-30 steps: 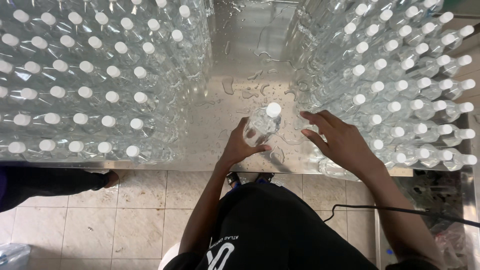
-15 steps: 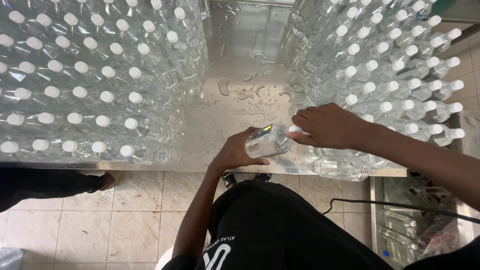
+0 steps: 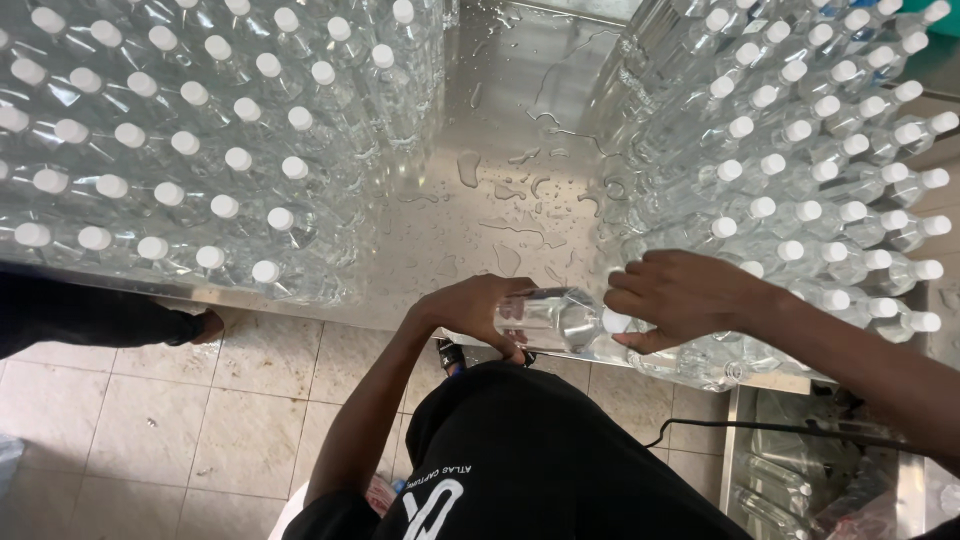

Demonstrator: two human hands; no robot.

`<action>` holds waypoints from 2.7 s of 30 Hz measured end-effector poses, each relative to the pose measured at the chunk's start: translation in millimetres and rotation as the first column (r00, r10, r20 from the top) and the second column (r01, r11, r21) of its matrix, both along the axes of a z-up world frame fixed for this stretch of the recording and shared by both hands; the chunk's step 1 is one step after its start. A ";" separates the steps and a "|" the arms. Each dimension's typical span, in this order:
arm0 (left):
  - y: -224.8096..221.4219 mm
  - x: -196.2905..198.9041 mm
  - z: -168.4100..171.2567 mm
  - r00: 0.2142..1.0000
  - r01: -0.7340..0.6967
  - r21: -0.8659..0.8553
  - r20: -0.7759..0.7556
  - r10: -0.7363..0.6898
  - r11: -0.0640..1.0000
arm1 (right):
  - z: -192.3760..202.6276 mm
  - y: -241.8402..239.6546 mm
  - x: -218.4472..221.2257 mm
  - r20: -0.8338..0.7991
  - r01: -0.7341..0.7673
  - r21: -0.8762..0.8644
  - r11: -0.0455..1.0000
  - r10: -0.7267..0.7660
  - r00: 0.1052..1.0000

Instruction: The person repeatedly picks up clear plastic bottles from a large group on a metal table, screws white caps onto them, and places the capped bottles into a separate group. The task is performed by hand on a wet stainless steel surface.

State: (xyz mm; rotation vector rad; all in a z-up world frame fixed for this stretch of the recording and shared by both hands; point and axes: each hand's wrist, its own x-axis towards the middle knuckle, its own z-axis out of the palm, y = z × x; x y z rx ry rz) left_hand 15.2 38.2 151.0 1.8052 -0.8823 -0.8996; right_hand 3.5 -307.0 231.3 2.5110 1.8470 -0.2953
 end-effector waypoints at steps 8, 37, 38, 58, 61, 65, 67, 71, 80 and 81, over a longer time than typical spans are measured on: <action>9.1 4.1 -28.0 0.984 -0.063 -0.172 -0.177 0.032 0.983 | -1.7 16.1 -9.2 -0.403 0.688 -0.041 0.725 -0.642 0.652; -36.1 -13.4 -176.8 0.065 -0.544 -0.059 0.992 0.113 0.837 | -202.9 2.1 41.6 -0.373 0.310 -0.927 0.210 -0.437 -0.818; -26.7 -7.5 -175.5 0.203 -0.538 -0.003 0.970 0.133 0.843 | -174.6 26.9 48.1 -0.461 0.477 -0.871 0.117 -0.534 -0.709; 52.9 147.6 -206.6 -0.168 -0.985 0.076 -0.620 0.766 -0.154 | -95.6 302.9 205.7 -0.560 0.766 0.323 0.555 -0.540 0.628; 36.4 151.6 -214.6 -0.136 -0.971 -0.038 -0.725 0.675 -0.237 | -40.4 244.9 179.7 -0.539 0.686 0.105 0.720 -0.538 0.648; 29.5 144.5 -215.1 -0.137 -0.933 -0.109 -0.772 0.621 -0.343 | -65.6 122.1 166.7 -0.236 0.748 -0.017 0.664 -0.730 0.642; 32.6 129.8 -203.1 -0.094 -0.944 -0.144 -0.746 0.659 -0.297 | -120.3 32.0 164.3 0.432 0.803 0.209 0.558 -0.790 0.436; 21.3 97.3 -203.3 -0.082 -0.951 -0.118 -0.795 0.601 -0.286 | -126.6 -136.2 155.8 0.300 0.836 0.432 0.338 -0.928 0.220; -62.9 24.3 -150.6 0.125 -0.980 0.022 -0.713 0.690 0.200 | -112.0 -181.1 240.5 0.089 0.974 0.075 0.216 -0.974 0.209; -64.8 17.8 -145.8 0.156 -0.960 0.060 -0.693 0.704 0.273 | -121.4 -177.2 252.4 0.123 0.968 -0.040 0.249 -0.960 0.252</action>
